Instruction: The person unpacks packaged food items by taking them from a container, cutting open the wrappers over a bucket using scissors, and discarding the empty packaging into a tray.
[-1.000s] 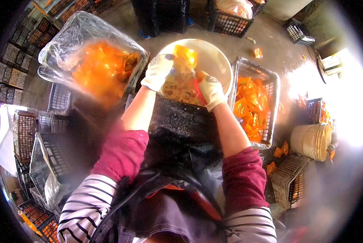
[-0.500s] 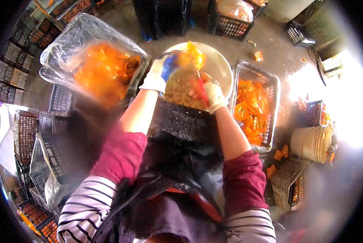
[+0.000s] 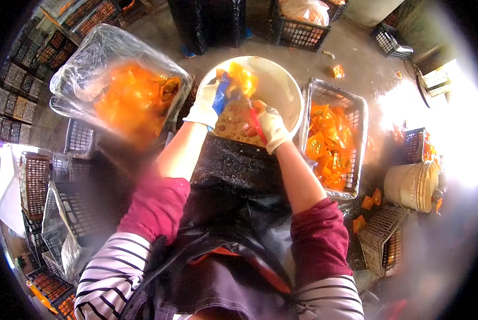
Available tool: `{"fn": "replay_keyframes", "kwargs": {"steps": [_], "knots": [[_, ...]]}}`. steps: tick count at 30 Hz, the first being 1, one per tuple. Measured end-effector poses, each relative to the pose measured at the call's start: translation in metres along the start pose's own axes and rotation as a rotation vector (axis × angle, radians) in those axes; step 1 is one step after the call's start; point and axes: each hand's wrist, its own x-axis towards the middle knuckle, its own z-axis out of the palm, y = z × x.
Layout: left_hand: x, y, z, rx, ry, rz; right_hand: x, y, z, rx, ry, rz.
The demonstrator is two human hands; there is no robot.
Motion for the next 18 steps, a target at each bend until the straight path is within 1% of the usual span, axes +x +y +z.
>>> {"fn": "replay_keyframes", "kwargs": {"steps": [1,3,5,6,8,9,11,12,13,15,17,18], "knots": [[0.013,-0.017,0.002,0.007,0.029,0.037,-0.002,-0.003,0.001,0.012,0.0,-0.002],[0.006,0.002,-0.001,0.24,-0.006,-0.041,-0.004,-0.007,0.002,0.036,0.0,-0.006],[0.004,0.004,-0.004,0.484,-0.012,0.112,-0.001,-0.002,-0.002,0.01,-0.009,-0.006],[0.01,-0.009,-0.006,0.608,0.001,0.305,0.001,0.001,-0.004,-0.004,-0.014,-0.005],[0.022,-0.035,-0.002,0.403,-0.027,0.463,0.002,0.001,-0.005,0.007,-0.009,0.006],[0.025,-0.038,0.004,0.078,-0.067,0.418,0.001,0.0,-0.005,0.012,-0.007,0.011],[0.023,-0.037,0.01,-0.47,-0.137,0.227,-0.005,-0.01,-0.003,0.016,0.017,0.048],[0.001,-0.005,0.008,-0.692,-0.167,0.085,-0.008,-0.014,-0.002,0.018,0.03,0.068],[-0.012,0.013,0.007,-0.912,-0.196,-0.062,-0.007,-0.012,-0.002,0.009,0.035,0.06],[0.018,-0.026,0.012,-0.545,-0.183,0.534,-0.003,-0.003,-0.003,-0.009,0.043,0.048],[0.019,-0.026,0.01,-0.446,-0.175,0.484,0.0,0.004,-0.004,-0.098,0.047,0.009],[0.002,0.002,0.004,-0.54,-0.176,0.146,0.0,0.006,-0.004,-0.143,0.048,-0.011]]}}
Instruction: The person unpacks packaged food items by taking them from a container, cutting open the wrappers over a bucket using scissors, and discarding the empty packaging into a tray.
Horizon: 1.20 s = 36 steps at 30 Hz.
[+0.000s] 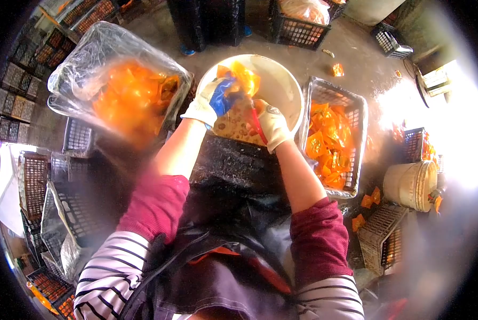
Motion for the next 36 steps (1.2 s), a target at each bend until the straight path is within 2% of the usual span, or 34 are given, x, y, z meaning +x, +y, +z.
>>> {"fn": "replay_keyframes", "kwargs": {"steps": [1,4,5,7,9,11,13,15,18,19,20,21,22,23,24,25,26,27,28,30,31,34,36], "knots": [[-0.008,0.016,0.007,-0.113,0.096,-0.312,-0.001,-0.003,0.0,0.002,0.001,0.009],[-0.004,0.011,0.001,0.517,0.042,-0.083,-0.004,-0.011,0.001,0.007,0.008,0.017],[-0.016,0.035,0.015,0.396,0.094,-0.235,-0.003,-0.01,0.001,0.007,0.014,0.007],[0.001,-0.009,-0.015,0.567,-0.061,0.209,0.0,-0.006,-0.001,-0.032,0.027,-0.032],[-0.003,-0.001,-0.009,0.611,-0.107,0.268,0.004,0.005,-0.002,-0.109,0.04,-0.087],[-0.011,0.02,0.011,0.534,-0.033,-0.06,0.011,0.016,-0.004,-0.126,0.076,-0.13],[-0.001,0.011,0.002,0.792,-0.026,-0.085,0.018,0.022,-0.009,-0.019,0.105,-0.137],[-0.032,0.058,0.025,0.775,0.0,-0.09,0.018,0.02,-0.011,0.211,0.129,-0.11],[-0.025,0.056,-0.009,0.135,0.027,-0.155,0.013,0.025,-0.011,0.666,0.251,-0.198],[-0.02,0.058,-0.03,0.055,0.045,-0.146,0.013,0.024,-0.019,0.616,0.22,-0.245],[-0.024,0.061,-0.064,0.557,-0.095,0.112,0.013,0.023,-0.027,0.567,0.19,-0.292],[-0.027,0.064,-0.096,1.037,-0.099,0.431,0.011,0.017,-0.03,0.584,0.211,-0.339],[-0.037,0.07,-0.12,0.989,0.048,0.368,0.009,0.014,-0.035,0.598,0.235,-0.382],[-0.047,0.076,-0.144,0.925,0.193,0.31,0.0,0.004,-0.04,0.791,0.276,-0.368],[-0.049,0.07,-0.172,0.67,0.406,0.21,-0.009,-0.005,-0.046,0.983,0.32,-0.346],[-0.068,0.087,-0.173,0.579,0.517,0.116,-0.012,-0.006,-0.052,1.203,0.358,-0.295],[-0.08,0.1,-0.182,0.677,0.577,0.05,-0.012,-0.002,-0.058,1.423,0.403,-0.235],[-0.093,0.113,-0.191,0.771,0.633,-0.022,-0.011,0.006,-0.065,1.524,0.342,-0.21],[-0.096,0.119,-0.208,1.054,0.628,-0.061,-0.01,0.009,-0.064,1.489,0.303,-0.222],[-0.098,0.116,-0.213,1.158,0.585,-0.068,-0.005,0.007,-0.061,1.429,0.178,-0.271],[-0.095,0.112,-0.214,1.296,0.545,-0.149,-0.003,0.007,-0.059,1.397,0.198,-0.262],[-0.08,0.08,-0.237,1.576,0.319,-0.106,-0.004,-0.01,-0.044,1.307,0.213,-0.243],[-0.065,0.068,-0.228,1.887,0.287,-0.128,0.0,-0.012,-0.043,1.263,0.165,-0.239]]}}
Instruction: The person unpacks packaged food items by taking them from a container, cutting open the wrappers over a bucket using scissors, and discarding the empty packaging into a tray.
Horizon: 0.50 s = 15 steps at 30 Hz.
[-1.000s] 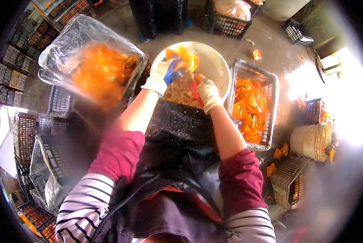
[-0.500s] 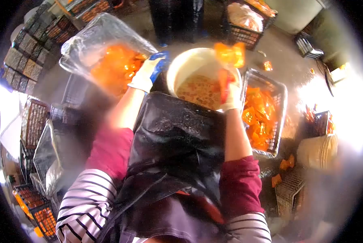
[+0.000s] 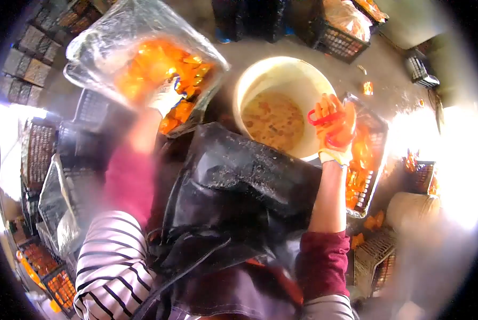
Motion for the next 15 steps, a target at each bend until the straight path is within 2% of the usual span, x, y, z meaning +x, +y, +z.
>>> {"fn": "replay_keyframes", "kwargs": {"steps": [1,2,5,6,7,8,9,10,11,12,13,15], "knots": [[0.008,0.004,0.0,0.069,-0.087,-0.067,0.002,0.003,-0.001,-0.088,-0.103,0.027],[0.013,0.017,-0.011,0.137,-0.17,-0.116,-0.006,0.013,0.03,-0.119,0.103,-0.021],[0.028,-0.007,0.033,-0.112,-0.05,-0.075,0.013,0.012,-0.03,0.048,-0.041,0.068],[0.029,-0.011,0.032,0.073,-0.152,-0.052,0.016,0.012,-0.04,0.083,-0.062,0.068],[0.027,-0.027,0.046,-0.191,0.073,0.048,0.014,0.013,-0.041,-0.163,-0.192,-0.013],[0.019,-0.011,0.012,-0.683,-0.105,-0.194,-0.003,0.017,-0.016,-0.041,-0.085,-0.133],[0.075,-0.106,0.114,-0.904,-0.219,-0.201,-0.011,0.011,-0.005,-0.069,-0.103,-0.099],[0.063,-0.096,0.09,-1.237,-0.11,-0.28,-0.008,0.01,-0.007,-0.091,-0.041,-0.037],[0.049,-0.085,0.063,-1.567,0.021,-0.331,-0.005,0.011,-0.019,0.079,-0.219,-0.009],[0.026,-0.06,0.024,-1.946,-0.013,-0.505,0.004,0.016,-0.036,-0.061,-0.2,0.013],[0.032,-0.092,0.056,-1.739,0.194,-0.304,-0.002,0.016,-0.03,-0.063,-0.102,-0.021],[0.045,-0.131,0.088,-1.467,0.431,-0.111,-0.001,0.02,-0.032,-0.105,0.027,0.01]]}}
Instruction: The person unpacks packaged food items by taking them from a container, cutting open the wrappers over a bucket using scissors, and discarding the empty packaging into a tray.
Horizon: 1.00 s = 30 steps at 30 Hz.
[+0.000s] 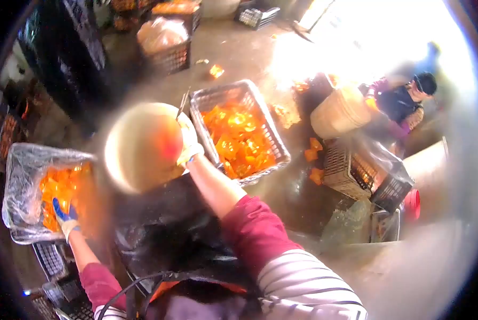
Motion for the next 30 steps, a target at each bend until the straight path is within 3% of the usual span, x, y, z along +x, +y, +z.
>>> {"fn": "replay_keyframes", "kwargs": {"steps": [2,3,5,7,8,10,12,14,16,18,19,21,23,24,26,29,30], "knots": [[-0.003,0.02,0.031,0.213,-0.039,0.276,0.004,0.001,-0.005,-0.11,0.12,0.086],[-0.002,0.033,0.048,0.362,-0.08,0.459,0.019,0.018,-0.018,0.026,0.065,-0.111],[-0.013,0.07,0.085,0.732,-0.133,0.771,0.038,0.036,-0.041,0.024,0.063,-0.143],[-0.037,0.13,0.149,0.166,-0.325,0.158,0.063,0.059,-0.073,-0.081,0.042,-0.146],[-0.046,0.145,0.17,0.004,-0.301,-0.028,0.039,0.046,-0.051,0.072,0.091,0.012],[-0.065,0.16,0.208,-0.146,-0.29,-0.136,0.036,0.041,-0.049,-0.04,0.042,0.145],[-0.084,0.17,0.238,-0.221,-0.303,-0.191,0.025,0.032,-0.038,-0.251,0.053,0.169],[-0.1,0.174,0.258,-0.271,-0.3,-0.237,0.028,0.046,-0.035,-0.219,0.017,0.001],[-0.114,0.175,0.273,-0.291,-0.277,-0.276,0.012,0.036,-0.021,-0.211,0.098,0.028],[-0.127,0.176,0.283,-0.294,-0.235,-0.306,0.048,0.059,-0.059,-0.715,0.187,0.261],[-0.132,0.174,0.285,-0.295,-0.207,-0.328,0.014,0.032,-0.048,-0.177,-0.063,0.337],[-0.133,0.168,0.289,-0.393,-0.158,-0.384,-0.004,0.024,0.006,-0.581,-0.08,0.176],[-0.125,0.156,0.293,-0.696,-0.166,-0.502,-0.002,0.031,0.007,-0.885,-0.256,0.151],[-0.113,0.125,0.291,-0.634,-0.217,-0.428,-0.009,0.034,0.017,-0.887,-0.282,0.177],[-0.104,0.082,0.291,-0.123,-0.193,0.02,-0.006,0.04,0.015,-1.007,-0.372,0.111],[-0.13,0.173,0.302,-0.505,-0.164,-0.473,-0.017,0.032,0.039,-0.808,-0.346,0.283],[-0.141,0.189,0.301,-0.316,-0.223,-0.293,-0.022,0.03,0.047,-0.654,-0.359,0.269]]}}
